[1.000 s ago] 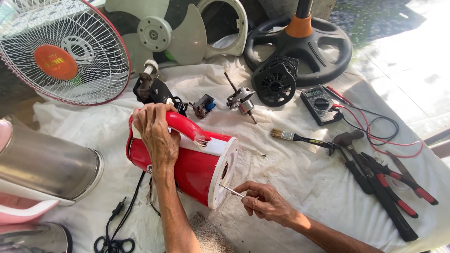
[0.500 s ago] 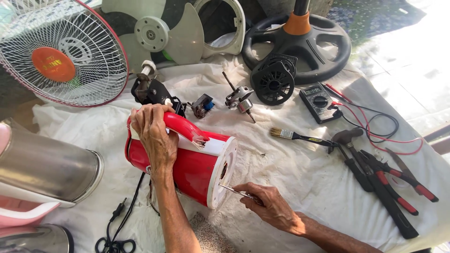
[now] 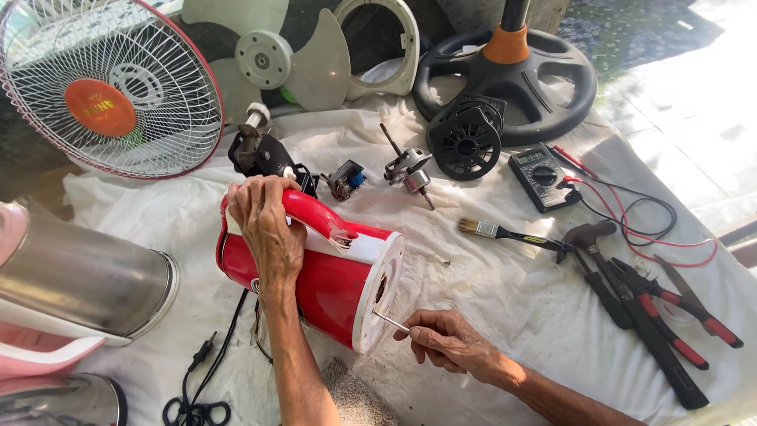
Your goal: The person picks up a red electric kettle and uses a screwdriver to unscrew the base plate. They continue to loosen the screws to disassemble the bottom of the kettle.
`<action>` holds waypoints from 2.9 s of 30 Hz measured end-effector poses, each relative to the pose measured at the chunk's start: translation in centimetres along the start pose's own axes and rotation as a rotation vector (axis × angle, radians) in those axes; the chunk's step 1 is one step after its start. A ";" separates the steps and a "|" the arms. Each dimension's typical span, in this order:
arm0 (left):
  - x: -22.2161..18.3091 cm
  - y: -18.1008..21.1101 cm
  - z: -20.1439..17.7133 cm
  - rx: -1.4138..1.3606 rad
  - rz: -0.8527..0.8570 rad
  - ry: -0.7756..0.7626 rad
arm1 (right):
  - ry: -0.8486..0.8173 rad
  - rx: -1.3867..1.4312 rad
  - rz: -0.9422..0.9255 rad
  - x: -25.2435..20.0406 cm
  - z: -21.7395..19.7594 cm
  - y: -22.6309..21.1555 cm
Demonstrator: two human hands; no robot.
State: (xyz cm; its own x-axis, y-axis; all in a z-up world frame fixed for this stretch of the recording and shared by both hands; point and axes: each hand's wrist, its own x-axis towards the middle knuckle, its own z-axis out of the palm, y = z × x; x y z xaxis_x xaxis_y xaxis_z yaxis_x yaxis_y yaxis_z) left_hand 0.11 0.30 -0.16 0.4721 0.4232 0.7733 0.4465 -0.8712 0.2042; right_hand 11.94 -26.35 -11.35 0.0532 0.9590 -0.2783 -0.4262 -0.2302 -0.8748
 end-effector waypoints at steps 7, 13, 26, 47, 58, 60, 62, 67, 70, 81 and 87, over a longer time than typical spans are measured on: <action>-0.1 0.1 -0.3 -0.015 -0.005 -0.006 | -0.028 -0.038 0.001 -0.2 0.3 -0.6; -0.1 0.0 -0.2 -0.003 -0.010 -0.005 | -0.042 -0.005 -0.002 -0.2 0.2 -0.5; -0.1 -0.1 -0.1 -0.005 -0.001 -0.006 | -0.054 -0.013 0.013 -0.2 0.0 -0.3; -0.7 -1.9 1.2 -0.041 -0.010 0.027 | -0.052 -0.143 -0.117 -0.7 -0.6 -1.3; 0.0 0.1 -0.4 -0.046 0.001 0.000 | 0.061 -0.534 -0.079 -0.7 -1.0 -2.1; 0.0 0.1 -0.3 -0.041 0.008 0.007 | 0.059 -0.514 -0.043 -0.7 -0.8 -2.3; 0.0 0.1 -0.3 -0.037 0.011 0.008 | 0.042 -0.502 -0.065 -0.6 -0.9 -2.0; 0.0 0.2 -0.4 -0.045 0.009 0.001 | 0.027 -0.422 -0.029 -0.6 -0.7 -2.0; 0.1 0.2 -0.4 -0.044 0.013 0.008 | -0.010 -0.381 -0.033 -0.4 -1.0 -1.7; 0.0 -0.1 -0.1 -0.032 0.009 0.004 | 0.186 -0.927 -0.477 -0.3 -0.8 -0.5; -0.5 -1.8 1.4 -0.043 -0.033 0.024 | 0.297 -0.891 -0.568 0.1 -1.0 0.7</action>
State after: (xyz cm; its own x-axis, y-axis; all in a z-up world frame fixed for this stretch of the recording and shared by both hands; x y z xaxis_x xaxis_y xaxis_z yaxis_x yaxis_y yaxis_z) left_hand 0.16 2.01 -1.71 0.4389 0.4458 0.7801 0.4280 -0.8671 0.2548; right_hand 12.60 -26.58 -12.40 0.3017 0.9125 0.2762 0.5286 0.0810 -0.8450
